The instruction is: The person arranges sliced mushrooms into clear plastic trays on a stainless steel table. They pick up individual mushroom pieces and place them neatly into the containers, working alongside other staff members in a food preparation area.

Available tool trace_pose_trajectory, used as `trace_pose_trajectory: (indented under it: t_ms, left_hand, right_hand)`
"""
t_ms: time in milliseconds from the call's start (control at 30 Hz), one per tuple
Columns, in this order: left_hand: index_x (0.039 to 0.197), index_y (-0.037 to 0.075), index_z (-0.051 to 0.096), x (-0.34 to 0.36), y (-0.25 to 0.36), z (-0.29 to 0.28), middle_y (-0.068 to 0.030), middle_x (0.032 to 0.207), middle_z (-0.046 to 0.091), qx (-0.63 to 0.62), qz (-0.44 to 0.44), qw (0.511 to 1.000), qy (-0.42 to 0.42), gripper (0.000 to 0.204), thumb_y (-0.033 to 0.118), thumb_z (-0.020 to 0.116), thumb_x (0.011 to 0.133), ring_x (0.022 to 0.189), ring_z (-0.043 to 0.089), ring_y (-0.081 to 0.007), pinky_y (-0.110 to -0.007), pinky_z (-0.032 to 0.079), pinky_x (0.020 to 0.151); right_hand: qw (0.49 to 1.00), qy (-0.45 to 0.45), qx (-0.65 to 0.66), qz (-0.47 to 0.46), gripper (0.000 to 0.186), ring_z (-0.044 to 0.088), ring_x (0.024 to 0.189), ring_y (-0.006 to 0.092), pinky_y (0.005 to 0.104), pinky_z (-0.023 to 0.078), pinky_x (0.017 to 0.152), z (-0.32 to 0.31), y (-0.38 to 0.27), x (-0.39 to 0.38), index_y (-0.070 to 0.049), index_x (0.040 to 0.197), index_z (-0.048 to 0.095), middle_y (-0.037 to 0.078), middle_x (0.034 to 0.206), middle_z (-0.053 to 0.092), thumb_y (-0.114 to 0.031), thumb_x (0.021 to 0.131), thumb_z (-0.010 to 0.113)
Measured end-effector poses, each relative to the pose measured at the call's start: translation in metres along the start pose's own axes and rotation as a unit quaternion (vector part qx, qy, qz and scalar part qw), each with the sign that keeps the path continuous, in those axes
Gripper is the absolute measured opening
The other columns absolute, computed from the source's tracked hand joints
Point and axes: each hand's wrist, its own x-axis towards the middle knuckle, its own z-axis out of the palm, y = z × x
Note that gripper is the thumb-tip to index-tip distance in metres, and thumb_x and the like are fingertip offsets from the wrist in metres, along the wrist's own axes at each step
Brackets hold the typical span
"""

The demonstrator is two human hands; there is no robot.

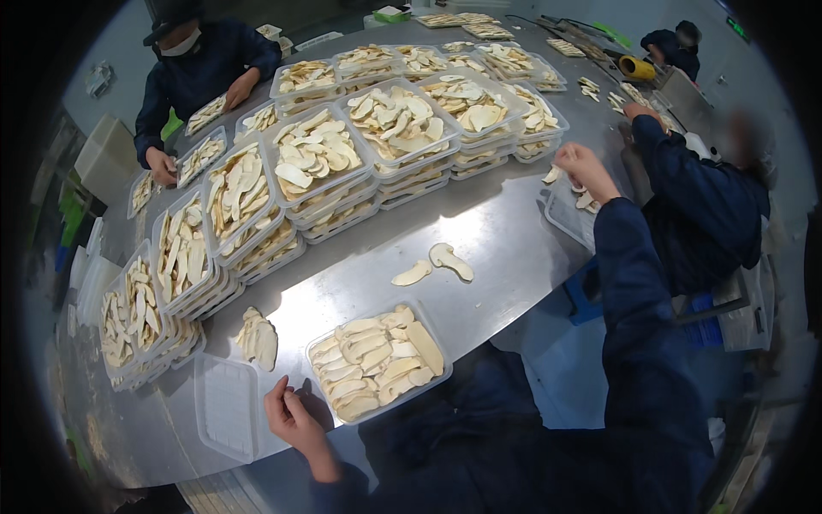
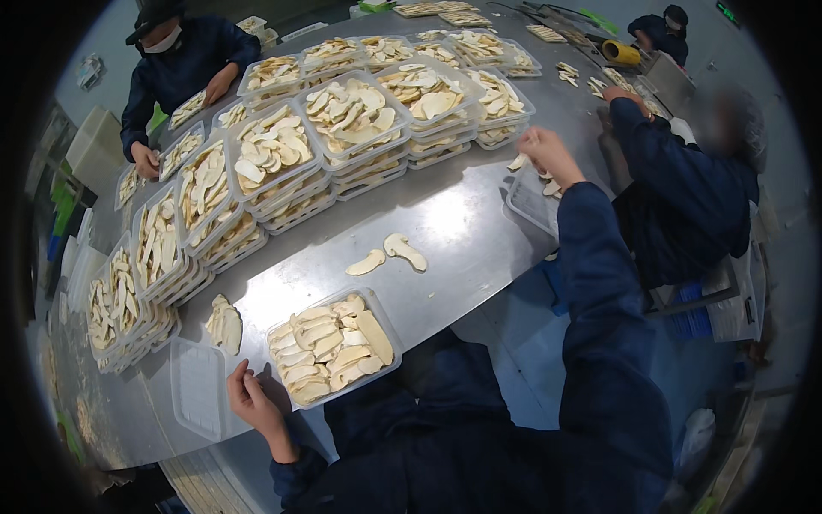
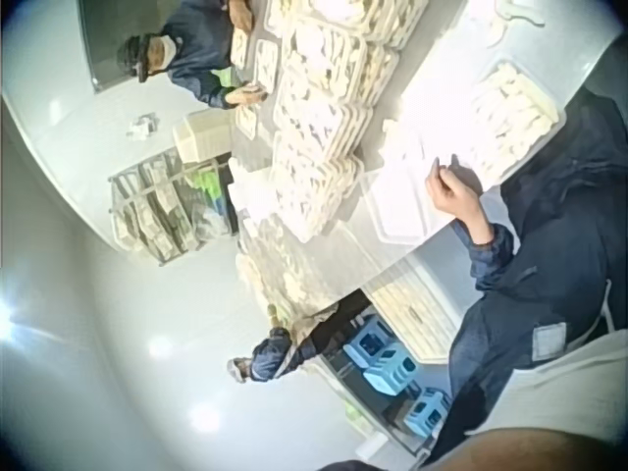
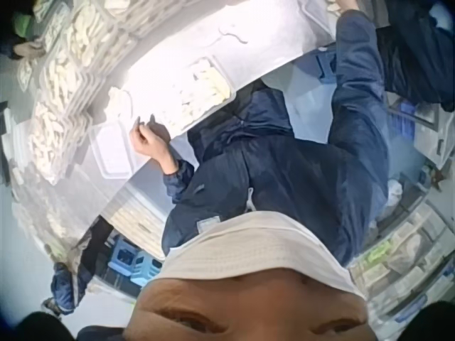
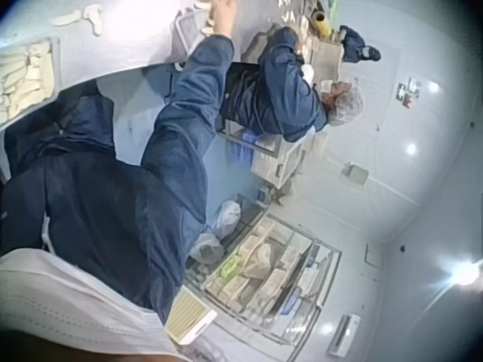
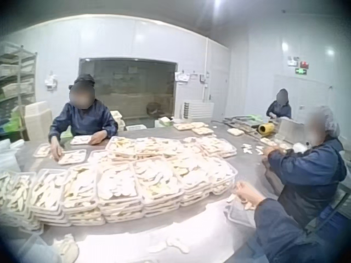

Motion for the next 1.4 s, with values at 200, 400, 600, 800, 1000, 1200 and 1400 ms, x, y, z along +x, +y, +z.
trace_pose_trajectory:
  t_ms: [200,400,600,800,1000,1200,1400]
  left_hand:
    - [0.105,-0.004,0.066,0.001,0.001,-0.003,-0.0053,0.084,0.055,0.020,0.004,1.000,0.008,0.020,0.000,0.049,0.094,0.071,0.050,-0.0100,-0.023,0.042,0.064]
    - [0.105,-0.005,0.066,0.002,-0.001,0.000,-0.0047,0.084,0.055,0.009,0.001,1.000,0.005,0.020,0.000,0.049,0.094,0.071,0.050,-0.0097,-0.024,0.042,0.064]
    - [0.105,-0.005,0.065,0.001,0.002,0.000,-0.0049,0.085,0.055,0.015,-0.008,1.000,0.006,0.020,0.001,0.049,0.094,0.072,0.050,-0.0098,-0.023,0.042,0.066]
    - [0.105,-0.006,0.065,-0.001,0.002,-0.002,-0.0058,0.086,0.056,0.013,-0.020,1.000,0.002,0.021,0.001,0.048,0.094,0.074,0.051,-0.0102,-0.024,0.042,0.066]
    - [0.106,-0.006,0.064,-0.001,-0.005,-0.004,-0.0051,0.085,0.054,0.010,-0.004,1.000,0.007,0.022,0.002,0.048,0.095,0.072,0.050,-0.0095,-0.023,0.041,0.063]
    - [0.113,-0.003,0.062,0.002,-0.014,-0.005,-0.0027,0.083,0.051,-0.099,-0.093,0.991,0.001,0.024,0.007,0.047,0.097,0.068,0.046,-0.0076,-0.022,0.039,0.060]
    - [0.129,0.005,0.056,0.020,-0.064,-0.018,-0.0067,0.090,0.062,-0.133,-0.126,0.983,-0.026,0.034,0.023,0.048,0.101,0.071,0.057,-0.0128,-0.026,0.049,0.057]
  right_hand:
    - [0.807,0.006,-0.574,-0.139,0.015,0.068,0.081,0.0352,0.0441,0.054,0.071,0.050,-0.009,0.012,-0.005,0.085,0.071,0.018,0.085,0.069,-0.011,0.073,0.064]
    - [0.754,0.048,-0.625,-0.198,0.012,0.068,0.079,0.0354,0.0470,0.053,0.068,0.052,0.010,0.029,-0.006,0.080,0.070,0.016,0.080,0.068,-0.013,0.077,0.061]
    - [0.935,0.093,-0.284,-0.189,0.015,0.063,0.062,0.0232,0.0384,0.045,0.051,0.029,-0.009,0.015,-0.003,0.082,0.064,0.008,0.072,0.065,-0.017,0.086,0.062]
    - [0.991,-0.006,0.129,0.040,0.017,0.052,0.054,0.0075,0.0233,0.036,0.043,-0.040,-0.015,-0.020,-0.003,0.085,0.063,0.003,0.070,0.060,-0.021,0.088,0.063]
    - [0.930,0.236,-0.278,-0.052,0.042,0.067,0.082,0.0274,0.0345,0.051,0.074,-0.072,0.045,-0.081,0.003,0.095,0.068,0.017,0.087,0.070,-0.036,0.082,0.069]
    - [0.959,0.263,-0.074,0.079,0.017,0.061,0.070,0.0131,0.0277,0.049,0.065,-0.041,0.181,-0.253,-0.001,0.096,0.069,0.006,0.083,0.067,-0.016,0.090,0.063]
    - [0.930,0.046,0.058,0.361,0.048,0.066,0.089,0.0231,0.0361,0.054,0.080,0.132,0.234,-0.389,0.001,0.113,0.066,0.015,0.104,0.069,-0.043,0.093,0.062]
